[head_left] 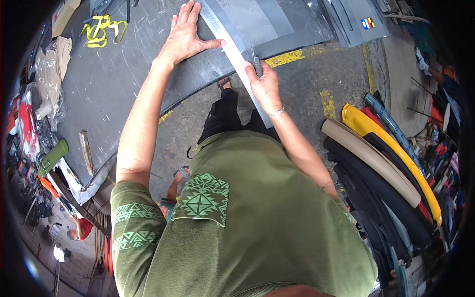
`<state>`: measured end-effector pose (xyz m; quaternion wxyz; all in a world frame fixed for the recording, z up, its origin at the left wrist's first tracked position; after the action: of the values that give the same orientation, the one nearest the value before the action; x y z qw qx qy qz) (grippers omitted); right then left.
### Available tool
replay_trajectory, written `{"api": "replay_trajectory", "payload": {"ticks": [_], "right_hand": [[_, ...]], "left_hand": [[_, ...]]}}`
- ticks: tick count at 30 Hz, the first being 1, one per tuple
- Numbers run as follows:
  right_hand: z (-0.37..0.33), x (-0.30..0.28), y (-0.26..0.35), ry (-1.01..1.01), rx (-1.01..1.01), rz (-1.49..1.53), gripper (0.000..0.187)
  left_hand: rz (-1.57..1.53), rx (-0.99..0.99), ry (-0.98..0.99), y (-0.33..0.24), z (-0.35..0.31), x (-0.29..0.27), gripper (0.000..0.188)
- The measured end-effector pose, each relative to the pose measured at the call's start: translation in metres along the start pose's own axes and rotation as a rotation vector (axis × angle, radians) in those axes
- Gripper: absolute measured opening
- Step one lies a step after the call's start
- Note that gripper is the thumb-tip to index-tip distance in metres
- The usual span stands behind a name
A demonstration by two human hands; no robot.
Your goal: Trimming excess material from grey fabric panels using a utility knife and a metal ruler on a workbench.
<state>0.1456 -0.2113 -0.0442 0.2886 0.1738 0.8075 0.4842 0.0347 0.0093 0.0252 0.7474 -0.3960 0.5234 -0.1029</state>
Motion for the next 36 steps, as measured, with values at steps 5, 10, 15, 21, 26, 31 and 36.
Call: {"api": "replay_trajectory", "payload": {"ticks": [5,10,15,21,26,31,36], "right_hand": [[-0.008,0.018,0.020,0.081,-0.011,0.042,0.026],[-0.005,0.002,0.014,0.013,-0.002,0.006,0.026],[-0.004,0.009,0.013,0.031,0.001,-0.009,0.027],[0.002,0.009,0.000,-0.037,-0.110,-0.100,0.026],[0.002,0.012,-0.001,-0.032,-0.140,-0.065,0.024],[0.002,-0.003,-0.004,-0.022,-0.046,-0.077,0.030],[-0.003,0.003,0.007,0.057,0.016,-0.027,0.035]], "left_hand": [[1.122,0.123,-0.126,0.079,-0.048,0.008,0.132],[0.364,-0.270,0.098,0.012,-0.008,-0.005,0.132],[0.017,-0.039,-0.017,0.003,-0.014,-0.014,0.132],[0.367,-0.287,0.102,0.013,-0.012,-0.010,0.132],[0.386,-0.359,0.163,0.034,-0.015,-0.005,0.131],[0.333,-0.258,0.126,0.010,0.001,0.004,0.132],[0.519,0.025,-0.252,0.031,-0.006,0.004,0.133]]}}
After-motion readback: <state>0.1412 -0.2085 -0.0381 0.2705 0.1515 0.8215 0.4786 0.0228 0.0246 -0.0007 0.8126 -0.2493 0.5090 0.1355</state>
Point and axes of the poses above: each hand's wrist, its own z-axis towards the middle knuckle, its own x-axis out of the palm, y = z × x, the point moved 6 cm from there along z, towards the middle knuckle, and after that the axes turned 1 degree about x, right-handed, at the moved point
